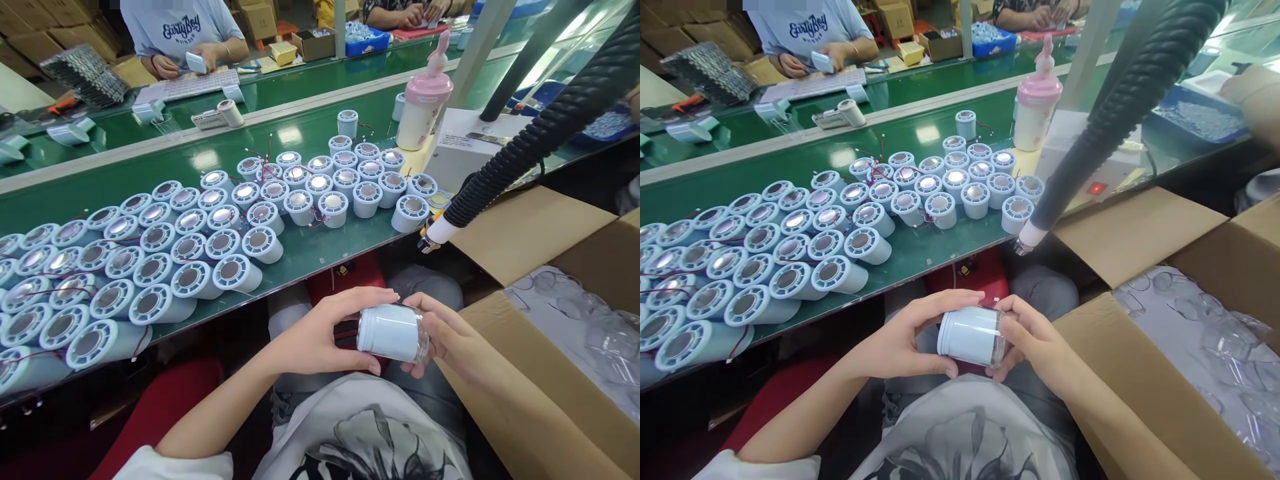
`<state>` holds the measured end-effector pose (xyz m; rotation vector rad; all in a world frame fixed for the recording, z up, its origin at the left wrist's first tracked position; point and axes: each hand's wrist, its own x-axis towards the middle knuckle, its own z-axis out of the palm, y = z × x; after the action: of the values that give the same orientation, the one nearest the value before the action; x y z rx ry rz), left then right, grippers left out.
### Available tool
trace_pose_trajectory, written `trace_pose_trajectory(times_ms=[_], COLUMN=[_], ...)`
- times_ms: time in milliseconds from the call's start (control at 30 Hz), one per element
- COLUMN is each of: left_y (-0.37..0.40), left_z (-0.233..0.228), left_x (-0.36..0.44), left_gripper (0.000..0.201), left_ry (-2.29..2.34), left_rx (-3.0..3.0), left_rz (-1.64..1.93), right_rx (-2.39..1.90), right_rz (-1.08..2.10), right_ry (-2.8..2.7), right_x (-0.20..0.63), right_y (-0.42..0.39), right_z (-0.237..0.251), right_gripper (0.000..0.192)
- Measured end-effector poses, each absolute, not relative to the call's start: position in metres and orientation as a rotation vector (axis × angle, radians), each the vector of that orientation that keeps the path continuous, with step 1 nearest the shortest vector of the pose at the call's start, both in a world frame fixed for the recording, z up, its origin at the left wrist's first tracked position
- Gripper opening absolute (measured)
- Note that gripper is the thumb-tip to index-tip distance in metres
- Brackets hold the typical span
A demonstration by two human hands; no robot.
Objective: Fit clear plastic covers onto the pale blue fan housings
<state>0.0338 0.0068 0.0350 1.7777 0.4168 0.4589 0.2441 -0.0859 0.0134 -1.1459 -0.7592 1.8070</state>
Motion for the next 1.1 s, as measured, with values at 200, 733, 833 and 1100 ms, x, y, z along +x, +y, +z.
trace_pose_trajectory(times_ms=[200,733,833,1100], left_y=[0.005,-0.001,-0.006,-0.009], left_z=[0.035,0.031,0.036,0.043], left_x=[0.033,0.033,0.034,0.034], left_gripper=[0.077,0.065,0.06,0.064], left_ry=[0.418,0.406,0.478,0.613], left_rx=[1.728,1.792,1.737,1.404], left_rz=[0.459,0.532,0.517,0.355], right_rx=[-1.118,-1.102,-1.075,-1.099], right_rz=[1.89,2.283,2.233,0.808], right_ry=[-0.63,-0.436,-0.539,-1.719], right_x=[0.238,0.236,0.236,0.252], right_y=[-0.084,-0.081,-0.084,-0.102], right_z=[0.011,0.015,0.011,0.004], right_gripper=[0.049,0.077,0.078,0.07])
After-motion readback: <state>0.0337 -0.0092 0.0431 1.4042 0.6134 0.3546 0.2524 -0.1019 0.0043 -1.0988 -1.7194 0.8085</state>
